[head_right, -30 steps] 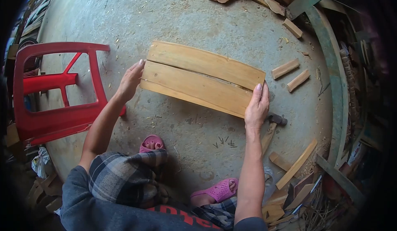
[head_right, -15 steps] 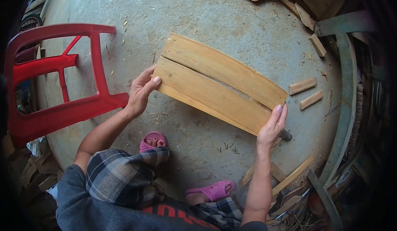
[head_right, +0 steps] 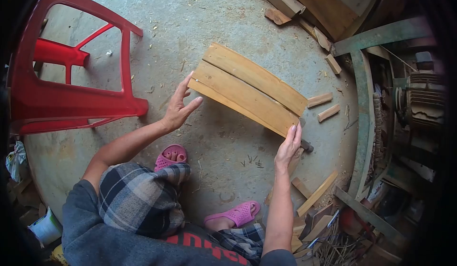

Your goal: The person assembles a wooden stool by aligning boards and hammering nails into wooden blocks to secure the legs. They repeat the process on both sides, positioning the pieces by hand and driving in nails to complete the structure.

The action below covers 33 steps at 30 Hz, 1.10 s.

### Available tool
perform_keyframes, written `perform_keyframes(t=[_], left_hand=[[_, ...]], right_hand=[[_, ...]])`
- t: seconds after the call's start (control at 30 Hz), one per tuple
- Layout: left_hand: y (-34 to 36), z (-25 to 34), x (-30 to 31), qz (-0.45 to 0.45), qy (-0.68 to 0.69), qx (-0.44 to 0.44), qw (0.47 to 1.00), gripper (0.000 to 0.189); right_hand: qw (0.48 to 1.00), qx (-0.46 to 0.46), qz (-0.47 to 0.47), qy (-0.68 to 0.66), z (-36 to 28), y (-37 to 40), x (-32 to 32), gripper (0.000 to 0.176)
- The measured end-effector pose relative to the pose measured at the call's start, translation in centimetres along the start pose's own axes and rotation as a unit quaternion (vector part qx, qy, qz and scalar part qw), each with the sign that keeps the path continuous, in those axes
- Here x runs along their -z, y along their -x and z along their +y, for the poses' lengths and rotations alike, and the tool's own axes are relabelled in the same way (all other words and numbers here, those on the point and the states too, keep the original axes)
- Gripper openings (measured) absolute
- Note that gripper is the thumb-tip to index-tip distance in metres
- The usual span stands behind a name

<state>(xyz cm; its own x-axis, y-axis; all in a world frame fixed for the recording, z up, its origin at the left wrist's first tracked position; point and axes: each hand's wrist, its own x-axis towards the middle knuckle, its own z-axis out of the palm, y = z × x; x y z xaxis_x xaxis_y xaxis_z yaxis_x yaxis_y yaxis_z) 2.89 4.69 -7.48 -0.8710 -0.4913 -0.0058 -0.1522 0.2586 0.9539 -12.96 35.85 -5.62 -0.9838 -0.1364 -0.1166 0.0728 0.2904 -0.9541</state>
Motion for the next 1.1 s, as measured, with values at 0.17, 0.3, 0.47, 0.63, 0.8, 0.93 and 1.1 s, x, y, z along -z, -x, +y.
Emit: perform_keyframes(t=[0.17, 0.3, 0.47, 0.63, 0.8, 0.93, 1.1], left_hand=[[0.1, 1.1, 0.1, 0.004, 0.051, 0.042, 0.998, 0.077], [-1.8, 1.8, 1.1, 0.002, 0.040, 0.039, 0.998, 0.071], [-6.4, 3.2, 1.2, 0.060, 0.023, 0.040, 0.997, 0.054], [-11.4, 3.5, 0.1, 0.118, 0.021, 0.013, 0.993, 0.034], [-15.4, 1.3, -1.3, 0.149, -0.048, -0.126, 0.980, 0.033], [-16.8, 1.8, -2.2, 0.152, 0.062, -0.078, 0.983, 0.032], [-19.8, 2.6, -2.8, 0.131, 0.049, -0.003, 0.990, 0.030]], right_hand=[[0.995, 0.000, 0.045, -0.088, 0.0, 1.3, -1.3, 0.049], [0.991, -0.028, 0.036, -0.129, -1.3, 0.2, -1.0, 0.050], [0.997, -0.056, 0.020, -0.040, -5.9, -2.4, -1.1, 0.054], [0.998, -0.045, 0.051, 0.016, -6.0, -8.2, -1.3, 0.060], [0.996, -0.045, 0.057, -0.056, -4.6, -12.3, -2.1, 0.054], [0.995, 0.003, 0.092, 0.046, -3.8, -13.7, -3.0, 0.067], [0.989, -0.019, 0.071, 0.124, -3.0, -17.6, -3.1, 0.073]])
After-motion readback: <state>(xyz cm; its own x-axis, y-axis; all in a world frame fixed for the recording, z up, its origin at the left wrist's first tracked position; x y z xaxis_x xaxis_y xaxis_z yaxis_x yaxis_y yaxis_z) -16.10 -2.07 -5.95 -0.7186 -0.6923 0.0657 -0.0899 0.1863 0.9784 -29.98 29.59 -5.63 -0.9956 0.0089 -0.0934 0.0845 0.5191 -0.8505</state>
